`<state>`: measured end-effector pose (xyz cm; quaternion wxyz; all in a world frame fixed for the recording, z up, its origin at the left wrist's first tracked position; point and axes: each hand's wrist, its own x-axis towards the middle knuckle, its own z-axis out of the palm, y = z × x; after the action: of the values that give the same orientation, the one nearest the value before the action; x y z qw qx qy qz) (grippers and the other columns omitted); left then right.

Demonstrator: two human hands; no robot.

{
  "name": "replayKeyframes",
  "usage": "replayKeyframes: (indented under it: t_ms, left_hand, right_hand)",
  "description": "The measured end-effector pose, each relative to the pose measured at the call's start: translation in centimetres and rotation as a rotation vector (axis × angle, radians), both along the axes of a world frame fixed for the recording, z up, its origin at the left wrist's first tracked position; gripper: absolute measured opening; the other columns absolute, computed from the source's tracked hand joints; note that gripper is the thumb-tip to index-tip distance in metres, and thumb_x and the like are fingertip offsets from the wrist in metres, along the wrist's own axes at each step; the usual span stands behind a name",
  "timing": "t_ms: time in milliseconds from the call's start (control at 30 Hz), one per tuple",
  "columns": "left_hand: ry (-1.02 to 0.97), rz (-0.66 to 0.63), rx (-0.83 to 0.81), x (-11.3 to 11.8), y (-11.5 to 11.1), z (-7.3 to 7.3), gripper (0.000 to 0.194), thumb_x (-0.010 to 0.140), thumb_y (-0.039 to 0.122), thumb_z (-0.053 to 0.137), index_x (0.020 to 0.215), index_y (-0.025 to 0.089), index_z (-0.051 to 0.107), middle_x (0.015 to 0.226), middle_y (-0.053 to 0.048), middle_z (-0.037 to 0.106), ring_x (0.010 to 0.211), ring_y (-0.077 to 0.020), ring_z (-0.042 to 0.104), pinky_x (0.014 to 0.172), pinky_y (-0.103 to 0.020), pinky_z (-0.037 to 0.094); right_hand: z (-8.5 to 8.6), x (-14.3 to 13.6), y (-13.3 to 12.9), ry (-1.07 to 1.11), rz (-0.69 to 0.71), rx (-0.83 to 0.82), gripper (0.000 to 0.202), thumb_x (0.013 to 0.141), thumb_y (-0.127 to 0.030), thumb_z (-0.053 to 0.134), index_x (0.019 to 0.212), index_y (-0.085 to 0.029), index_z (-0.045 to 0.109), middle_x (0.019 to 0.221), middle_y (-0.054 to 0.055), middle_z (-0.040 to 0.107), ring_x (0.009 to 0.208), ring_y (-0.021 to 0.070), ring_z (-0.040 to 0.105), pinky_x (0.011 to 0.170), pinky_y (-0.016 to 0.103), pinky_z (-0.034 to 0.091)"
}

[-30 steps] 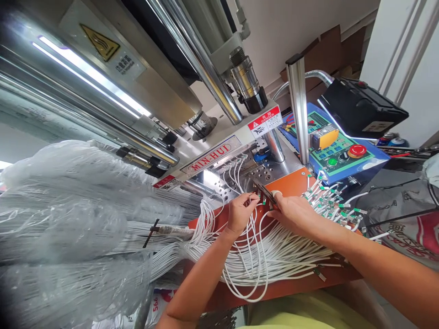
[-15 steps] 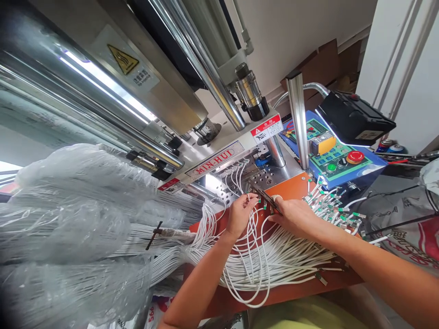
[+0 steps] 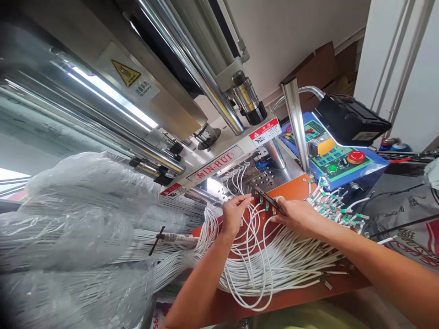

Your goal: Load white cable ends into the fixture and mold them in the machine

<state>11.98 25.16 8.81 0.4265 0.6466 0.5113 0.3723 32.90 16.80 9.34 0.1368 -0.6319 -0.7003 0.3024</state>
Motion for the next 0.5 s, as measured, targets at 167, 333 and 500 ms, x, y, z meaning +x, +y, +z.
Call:
replayKeyframes:
  t_ms: [167, 333, 500]
  left_hand:
    - [0.181, -0.099, 0.203, -0.1, 0.0, -0.7, 0.011, 0.082, 0.022, 0.064, 0.084, 0.019, 0.074, 0.085, -0.004, 0.074, 0.08, -0.0158, 0.068, 0.077, -0.029, 0.053]
    - [0.258, -0.154, 0.311, 0.3, 0.0, -0.8, 0.014, 0.083, 0.015, 0.061, 0.085, 0.02, 0.074, 0.085, -0.003, 0.073, 0.079, -0.0148, 0.066, 0.076, -0.028, 0.051]
    - [0.248, -0.135, 0.284, 0.4, 0.2, -1.3, 0.015, 0.084, 0.016, 0.059, 0.086, 0.02, 0.074, 0.086, -0.003, 0.074, 0.081, -0.0152, 0.067, 0.079, -0.028, 0.052]
  right_hand:
    - [-0.2, 0.1, 0.0, 0.02, 0.006, 0.01, 0.022, 0.09, -0.044, 0.045, 0.085, -0.025, 0.036, 0.075, 0.002, 0.062, 0.068, 0.0216, 0.061, 0.055, 0.027, 0.028]
    - [-0.3, 0.2, 0.1, 0.013, 0.009, 0.003, 0.026, 0.089, -0.048, 0.046, 0.083, -0.026, 0.035, 0.075, 0.002, 0.062, 0.067, 0.0217, 0.06, 0.055, 0.027, 0.028]
    - [-0.1, 0.2, 0.1, 0.016, 0.007, 0.002, 0.024, 0.09, -0.044, 0.047, 0.083, -0.026, 0.034, 0.074, 0.002, 0.063, 0.067, 0.021, 0.06, 0.055, 0.027, 0.027]
